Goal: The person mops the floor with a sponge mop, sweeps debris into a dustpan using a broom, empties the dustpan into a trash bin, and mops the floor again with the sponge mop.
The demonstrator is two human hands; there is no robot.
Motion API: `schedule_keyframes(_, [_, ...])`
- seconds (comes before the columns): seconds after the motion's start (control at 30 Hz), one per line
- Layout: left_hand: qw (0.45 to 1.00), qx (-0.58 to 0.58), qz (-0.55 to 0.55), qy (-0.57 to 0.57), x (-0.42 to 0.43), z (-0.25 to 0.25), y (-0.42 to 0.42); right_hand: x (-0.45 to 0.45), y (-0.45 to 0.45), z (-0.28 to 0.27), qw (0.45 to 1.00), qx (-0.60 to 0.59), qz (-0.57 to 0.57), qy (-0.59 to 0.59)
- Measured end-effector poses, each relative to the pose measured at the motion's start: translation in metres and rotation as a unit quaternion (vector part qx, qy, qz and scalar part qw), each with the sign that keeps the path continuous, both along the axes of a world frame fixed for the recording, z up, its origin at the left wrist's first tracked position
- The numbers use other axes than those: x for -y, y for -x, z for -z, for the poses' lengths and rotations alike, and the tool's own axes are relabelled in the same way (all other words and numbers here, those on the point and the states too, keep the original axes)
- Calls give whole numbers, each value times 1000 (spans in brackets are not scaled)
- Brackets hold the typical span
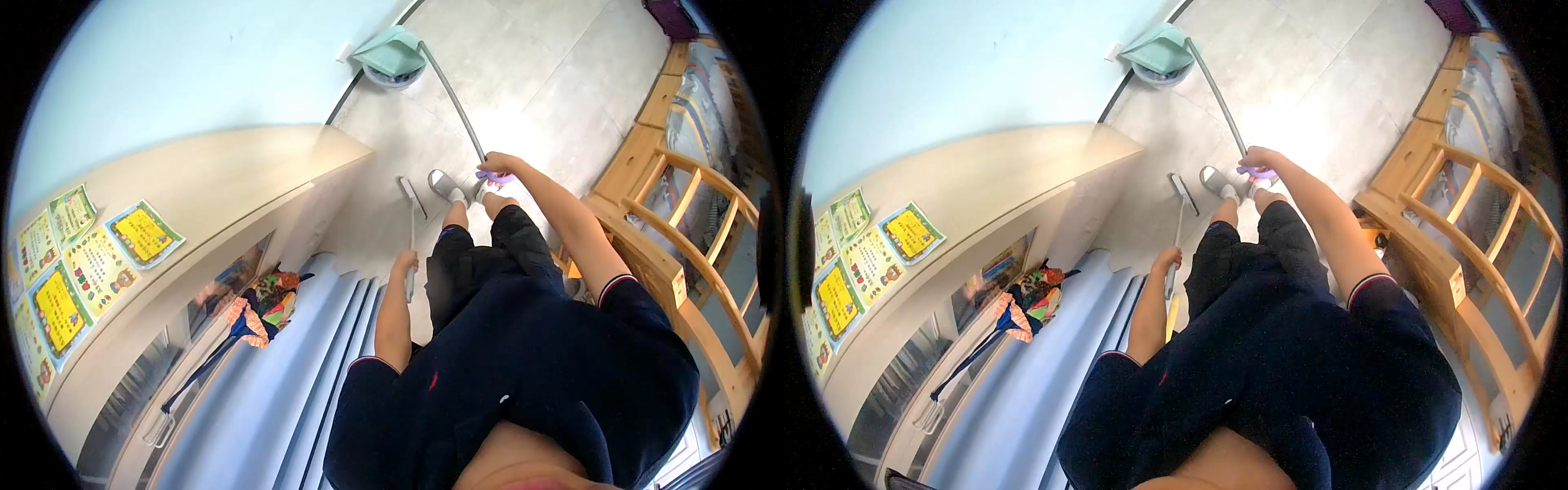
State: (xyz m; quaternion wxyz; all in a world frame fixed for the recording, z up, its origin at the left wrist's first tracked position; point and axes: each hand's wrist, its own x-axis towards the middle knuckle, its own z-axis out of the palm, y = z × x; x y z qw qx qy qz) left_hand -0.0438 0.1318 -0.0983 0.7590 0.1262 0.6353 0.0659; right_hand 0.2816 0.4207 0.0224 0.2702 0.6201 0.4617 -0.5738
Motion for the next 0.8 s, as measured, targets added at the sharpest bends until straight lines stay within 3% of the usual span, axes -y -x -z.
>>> schedule_keyframes(0.07, [999, 12, -22, 20, -7, -1, -3, 12, -20, 38, 994, -86, 32, -54])
schedule_keyframes(0.1, [1000, 6, 13, -23, -4, 7, -2, 14, -17, 22, 989, -54, -19, -136])
schedule_keyframes(0.13, [997, 0, 49, -65, -3, 13, 0, 12, -12, 6, 989, -55, -18, -137])
schedule_keyframes(0.2, [997, -34, 50, -55, -5, 19, -3, 12, -1, -20, 970, 42, -29, -239])
schedule_keyframes(0.23, [996, -67, 50, -44, -1, 30, -5, 17, 3, -28, 925, 74, -99, -361])
schedule_keyframes(0.27, [996, -65, 51, -42, 4, 39, -5, 20, 6, -36, 925, 75, -98, -359])
schedule_keyframes(0.37, [944, -108, 217, -225, 14, 76, -4, 18, 26, -86, 885, 128, -135, -426])
schedule_keyframes(0.5, [966, -133, 194, -104, -1, 56, -14, 20, 22, -89, 868, 146, -96, -465])
schedule_keyframes(0.57, [976, -133, 159, -73, 0, 51, -16, 25, 19, -89, 863, 156, -120, -465])
schedule_keyframes(0.67, [968, -116, 180, -128, -2, 48, -19, 35, 5, -61, 853, 166, -159, -469])
schedule_keyframes(0.73, [955, -109, 226, -159, -16, 12, -27, 28, -6, -38, 847, 163, -173, -475])
schedule_keyframes(0.77, [950, -107, 241, -169, -20, -2, -30, 20, -10, -30, 950, 102, -84, -282])
schedule_keyframes(0.8, [984, -91, 127, -83, -21, -8, -35, 11, -16, -20, 997, 36, 11, -72])
